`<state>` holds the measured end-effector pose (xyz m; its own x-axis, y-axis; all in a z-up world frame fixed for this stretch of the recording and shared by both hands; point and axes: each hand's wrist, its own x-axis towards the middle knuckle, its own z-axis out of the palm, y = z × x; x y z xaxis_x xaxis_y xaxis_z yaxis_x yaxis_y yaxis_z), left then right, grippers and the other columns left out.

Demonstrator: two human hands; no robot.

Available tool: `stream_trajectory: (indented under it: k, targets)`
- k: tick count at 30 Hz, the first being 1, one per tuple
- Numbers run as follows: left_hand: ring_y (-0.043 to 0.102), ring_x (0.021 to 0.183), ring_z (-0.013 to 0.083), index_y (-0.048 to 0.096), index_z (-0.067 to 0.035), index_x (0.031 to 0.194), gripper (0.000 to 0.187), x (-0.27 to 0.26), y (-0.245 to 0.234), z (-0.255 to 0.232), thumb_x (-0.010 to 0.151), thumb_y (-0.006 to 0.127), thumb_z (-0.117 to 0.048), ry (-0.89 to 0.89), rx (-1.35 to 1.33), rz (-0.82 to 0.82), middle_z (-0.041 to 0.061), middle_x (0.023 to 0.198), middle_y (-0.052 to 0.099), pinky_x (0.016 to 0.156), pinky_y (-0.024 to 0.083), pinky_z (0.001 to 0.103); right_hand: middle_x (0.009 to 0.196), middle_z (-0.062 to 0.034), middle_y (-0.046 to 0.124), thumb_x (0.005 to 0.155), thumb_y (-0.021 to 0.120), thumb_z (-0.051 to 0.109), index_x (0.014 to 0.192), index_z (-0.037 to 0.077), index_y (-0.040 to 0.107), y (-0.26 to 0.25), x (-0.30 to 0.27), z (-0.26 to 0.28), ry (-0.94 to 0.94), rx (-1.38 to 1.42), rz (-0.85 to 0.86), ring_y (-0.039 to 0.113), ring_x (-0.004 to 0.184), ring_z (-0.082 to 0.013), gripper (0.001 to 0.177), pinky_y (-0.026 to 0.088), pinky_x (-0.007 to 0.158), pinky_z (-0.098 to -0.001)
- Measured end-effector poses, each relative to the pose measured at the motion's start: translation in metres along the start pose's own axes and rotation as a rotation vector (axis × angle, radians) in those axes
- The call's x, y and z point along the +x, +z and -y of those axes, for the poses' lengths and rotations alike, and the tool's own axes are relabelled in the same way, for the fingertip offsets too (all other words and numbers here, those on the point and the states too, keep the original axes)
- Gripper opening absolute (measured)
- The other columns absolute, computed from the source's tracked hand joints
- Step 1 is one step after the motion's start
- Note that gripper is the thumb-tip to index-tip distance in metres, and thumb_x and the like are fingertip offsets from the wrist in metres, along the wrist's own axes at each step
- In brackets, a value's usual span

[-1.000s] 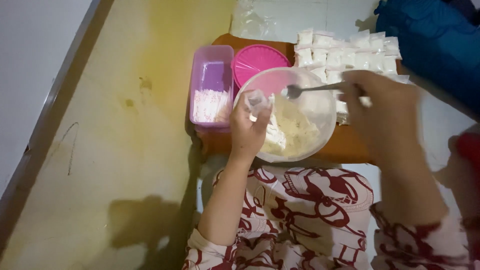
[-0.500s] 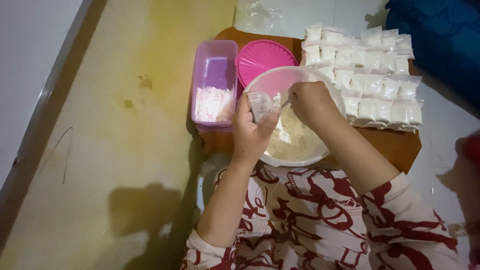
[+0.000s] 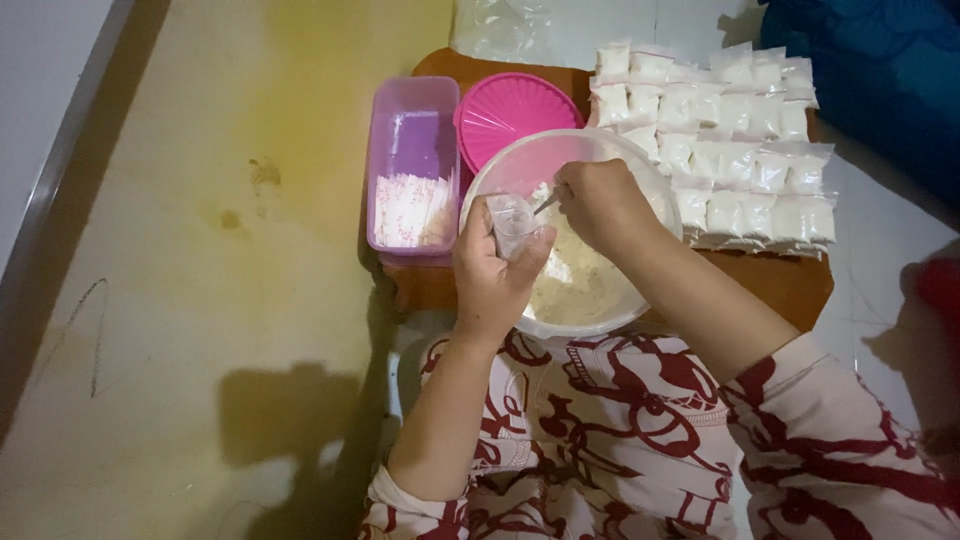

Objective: Filling small plastic bags with white powder using a spoon and organizing them into stacks.

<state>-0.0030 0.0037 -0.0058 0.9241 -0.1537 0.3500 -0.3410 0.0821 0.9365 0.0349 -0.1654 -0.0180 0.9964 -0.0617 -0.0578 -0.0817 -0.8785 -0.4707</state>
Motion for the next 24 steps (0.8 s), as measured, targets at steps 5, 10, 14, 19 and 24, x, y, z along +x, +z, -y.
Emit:
stream_trajectory:
  k: [5, 10, 14, 19, 24]
  targets:
    - [0.063, 0.086, 0.0161, 0.06, -0.007, 0.103, 0.033, 0.0, 0.0, 0.007, 0.09, 0.076, -0.033, 0.001, -0.008, -0.006, 0.011, 0.087, 0.066, 0.081, 0.054, 0.038, 0.084, -0.0193, 0.076, 0.094, 0.068, 0.003, 0.108, 0.0, 0.077, -0.001, 0.0, -0.002, 0.011, 0.055, 0.002, 0.076, 0.081, -0.0399, 0.017, 0.064, 0.065, -0.0437]
    - [0.062, 0.088, 0.0165, 0.06, -0.005, 0.104, 0.031, 0.0, 0.0, 0.01, 0.091, 0.076, -0.028, 0.02, 0.026, -0.023, 0.013, 0.087, 0.066, 0.081, 0.053, 0.039, 0.08, -0.0178, 0.077, 0.095, 0.069, 0.005, 0.109, -0.003, 0.076, -0.008, -0.009, 0.002, -0.002, 0.125, -0.061, 0.076, 0.078, -0.0365, 0.017, 0.062, 0.064, -0.0406]
    - [0.061, 0.09, 0.0168, 0.059, -0.005, 0.107, 0.03, 0.001, -0.002, 0.004, 0.093, 0.073, -0.029, -0.006, 0.001, -0.006, 0.01, 0.089, 0.064, 0.083, 0.053, 0.04, 0.079, -0.0186, 0.077, 0.096, 0.067, 0.002, 0.11, -0.006, 0.074, -0.021, -0.021, 0.009, -0.008, 0.204, -0.112, 0.077, 0.078, -0.0354, 0.017, 0.061, 0.066, -0.0409]
    - [0.066, 0.09, 0.0212, 0.06, -0.008, 0.106, 0.032, 0.003, -0.001, 0.004, 0.094, 0.072, -0.035, -0.011, 0.063, 0.004, 0.012, 0.091, 0.066, 0.085, 0.054, 0.04, 0.077, -0.0131, 0.077, 0.094, 0.069, 0.004, 0.106, -0.001, 0.076, -0.037, -0.04, 0.003, -0.022, 0.231, -0.225, 0.077, 0.08, -0.0347, 0.015, 0.06, 0.075, -0.0429]
    - [0.069, 0.093, 0.0304, 0.061, -0.007, 0.109, 0.037, 0.003, -0.002, 0.004, 0.092, 0.072, -0.038, -0.051, 0.217, 0.104, 0.016, 0.095, 0.069, 0.084, 0.053, 0.047, 0.08, -0.0171, 0.074, 0.1, 0.066, 0.003, 0.109, 0.001, 0.076, -0.07, -0.059, -0.02, -0.012, 0.284, -0.34, 0.075, 0.085, -0.0354, 0.014, 0.056, 0.082, -0.0442]
